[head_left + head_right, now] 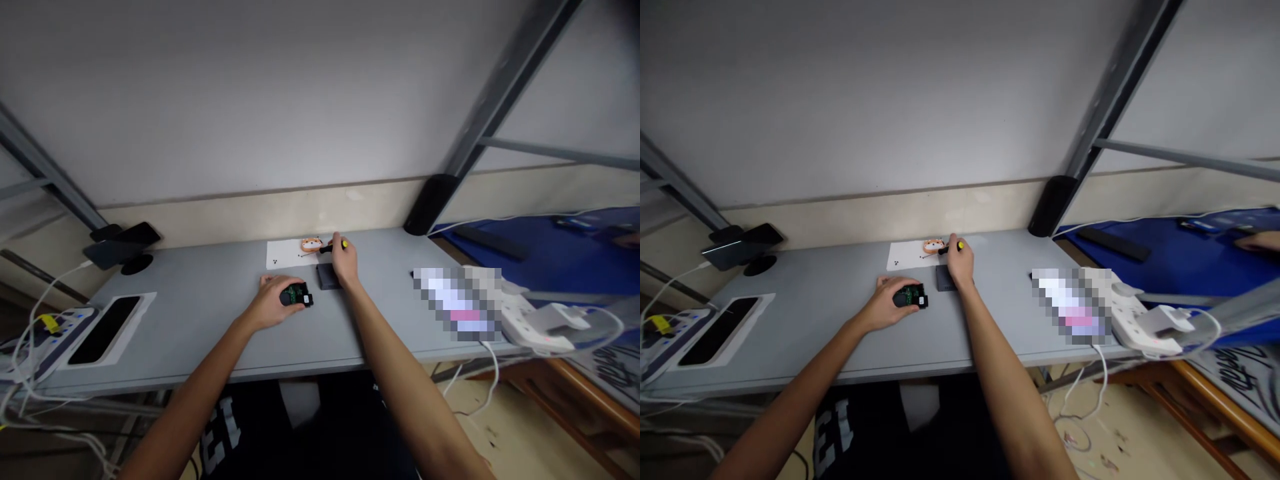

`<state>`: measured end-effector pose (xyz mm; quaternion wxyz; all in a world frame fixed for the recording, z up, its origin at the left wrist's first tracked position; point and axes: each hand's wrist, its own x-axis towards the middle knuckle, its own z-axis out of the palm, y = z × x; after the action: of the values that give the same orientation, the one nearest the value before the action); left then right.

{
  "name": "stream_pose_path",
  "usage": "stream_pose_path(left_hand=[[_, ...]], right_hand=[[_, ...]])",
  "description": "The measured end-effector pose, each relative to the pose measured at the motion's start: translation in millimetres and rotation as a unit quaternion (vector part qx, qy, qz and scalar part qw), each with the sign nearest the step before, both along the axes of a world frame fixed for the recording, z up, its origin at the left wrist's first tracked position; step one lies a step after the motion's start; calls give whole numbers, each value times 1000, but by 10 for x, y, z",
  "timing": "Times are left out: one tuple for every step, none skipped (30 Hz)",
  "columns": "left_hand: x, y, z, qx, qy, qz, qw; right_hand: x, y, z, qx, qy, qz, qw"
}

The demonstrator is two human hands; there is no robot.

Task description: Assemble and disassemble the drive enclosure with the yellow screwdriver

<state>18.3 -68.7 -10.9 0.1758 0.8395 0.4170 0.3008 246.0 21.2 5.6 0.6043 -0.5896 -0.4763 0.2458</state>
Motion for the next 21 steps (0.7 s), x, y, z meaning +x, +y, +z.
stream_pose_path(left_hand=[[1,2,-5,1,1,2,1000],[3,5,-9,2,1,4,1000],[4,7,-13,3,2,6,1000],[4,8,-15,4,2,7,1000],[4,10,-17,5,2,8,1000],[4,11,-18,5,3,8,1000],[4,12,-20,6,3,8,1000],[3,13,-21,5,3,8,1000],[3,14,-23,5,4,8,1000],[3,16,-25,4,5,9,1000],[3,18,-28,3,6,10,1000],[3,21,-31,1,8,11,1000],[2,24,-35,-1,8,11,1000],[1,28,-38,-2,8,11,1000],[0,31,-41,-3,7,11,1000],[-1,34,-43,-4,7,10,1000],[-3,35,-44,-5,6,9,1000],[-4,34,-43,-5,6,8,1000],[-5,31,-41,-4,5,7,1000],[-6,26,-38,-4,3,6,1000],[-7,20,-33,-4,1,2,1000]], right_hand=[[-3,-4,2,1,-1,2,1000],[-6,-9,5,2,-3,5,1000],[-9,-13,9,4,-4,8,1000],[-12,-15,12,5,-5,11,1000],[-15,-16,14,6,-6,13,1000],[-15,-15,14,7,-6,15,1000],[-15,-13,12,7,-5,16,1000],[-13,-10,8,9,-4,17,1000],[-11,-7,4,10,-3,17,1000],[-8,-4,0,11,-1,18,1000],[-6,-3,-4,12,1,19,1000],[-4,-2,-6,13,3,19,1000],[-3,-3,-5,14,5,19,1000],[-3,-5,-3,15,7,18,1000],[-4,-7,2,16,9,16,1000],[-6,-10,9,17,12,14,1000],[-9,-13,17,19,15,12,1000],[-11,-17,27,22,18,10,1000],[-14,-20,37,24,21,8,999],[-15,-24,48,27,23,7,999],[-15,-27,58,30,27,5,999]])
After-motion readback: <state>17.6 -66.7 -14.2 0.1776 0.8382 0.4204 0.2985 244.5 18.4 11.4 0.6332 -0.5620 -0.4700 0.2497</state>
